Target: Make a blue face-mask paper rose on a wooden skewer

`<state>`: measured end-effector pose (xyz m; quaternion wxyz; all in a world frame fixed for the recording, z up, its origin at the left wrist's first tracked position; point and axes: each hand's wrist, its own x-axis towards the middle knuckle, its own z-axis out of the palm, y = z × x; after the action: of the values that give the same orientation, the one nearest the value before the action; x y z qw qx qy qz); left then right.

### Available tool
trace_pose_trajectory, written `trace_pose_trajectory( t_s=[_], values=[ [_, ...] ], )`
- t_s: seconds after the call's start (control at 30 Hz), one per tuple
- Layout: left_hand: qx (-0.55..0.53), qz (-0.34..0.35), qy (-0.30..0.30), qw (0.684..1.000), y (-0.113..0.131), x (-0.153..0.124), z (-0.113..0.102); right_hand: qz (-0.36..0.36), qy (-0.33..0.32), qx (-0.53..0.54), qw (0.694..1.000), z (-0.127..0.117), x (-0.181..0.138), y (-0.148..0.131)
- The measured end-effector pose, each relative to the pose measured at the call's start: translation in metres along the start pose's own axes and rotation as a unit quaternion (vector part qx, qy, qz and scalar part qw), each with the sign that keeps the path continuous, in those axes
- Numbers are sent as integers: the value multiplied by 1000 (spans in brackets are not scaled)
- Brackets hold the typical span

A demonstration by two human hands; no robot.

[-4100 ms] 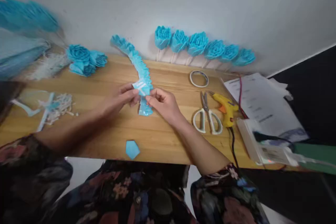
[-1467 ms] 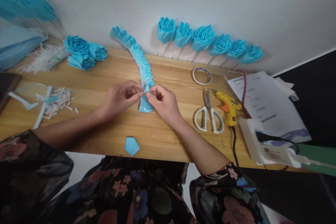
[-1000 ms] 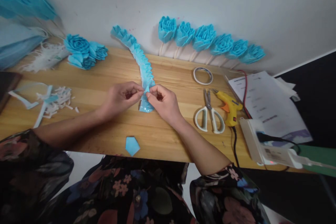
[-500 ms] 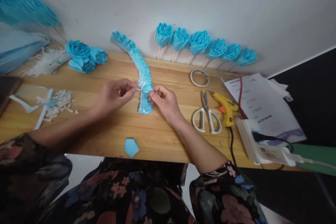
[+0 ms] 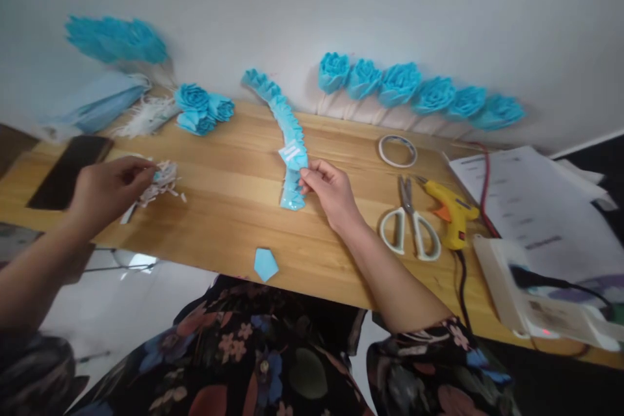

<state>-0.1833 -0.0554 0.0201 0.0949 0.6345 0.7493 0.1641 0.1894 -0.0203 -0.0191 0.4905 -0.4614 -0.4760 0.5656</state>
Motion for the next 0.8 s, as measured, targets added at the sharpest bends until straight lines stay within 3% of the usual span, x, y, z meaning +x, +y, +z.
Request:
trace_pose_trajectory(
  t_s=[0.17, 0.3, 0.4, 0.47, 0.53, 0.63, 0.7, 0.8],
  values=[
    [66, 62, -16, 996, -25, 6, -2, -2, -16, -4, 1000, -2, 1, 4],
    [20, 141, 124, 982, -16, 17, 3, -2, -19, -4, 1000, 0, 0, 4],
    [-65, 219, 187, 955, 20, 19, 10, 3, -19, -1, 1000, 2, -2, 1],
    [-199, 235, 139, 941, 55, 16, 18, 8, -22, -3, 1000, 3, -3, -1],
    [-331, 198, 8, 923, 92, 13, 30, 11, -25, -5, 1000, 3, -3, -3],
    [-454, 154, -155, 864, 137, 13, 55, 9, -24, -6, 1000, 2, -2, -3],
    [-509, 128, -218, 823, 156, 17, 72, 7, -22, -4, 1000, 2, -2, -3],
    [-563, 77, -243, 786, 169, 25, 89, 3, -21, -7, 1000, 0, -1, -4]
  ],
)
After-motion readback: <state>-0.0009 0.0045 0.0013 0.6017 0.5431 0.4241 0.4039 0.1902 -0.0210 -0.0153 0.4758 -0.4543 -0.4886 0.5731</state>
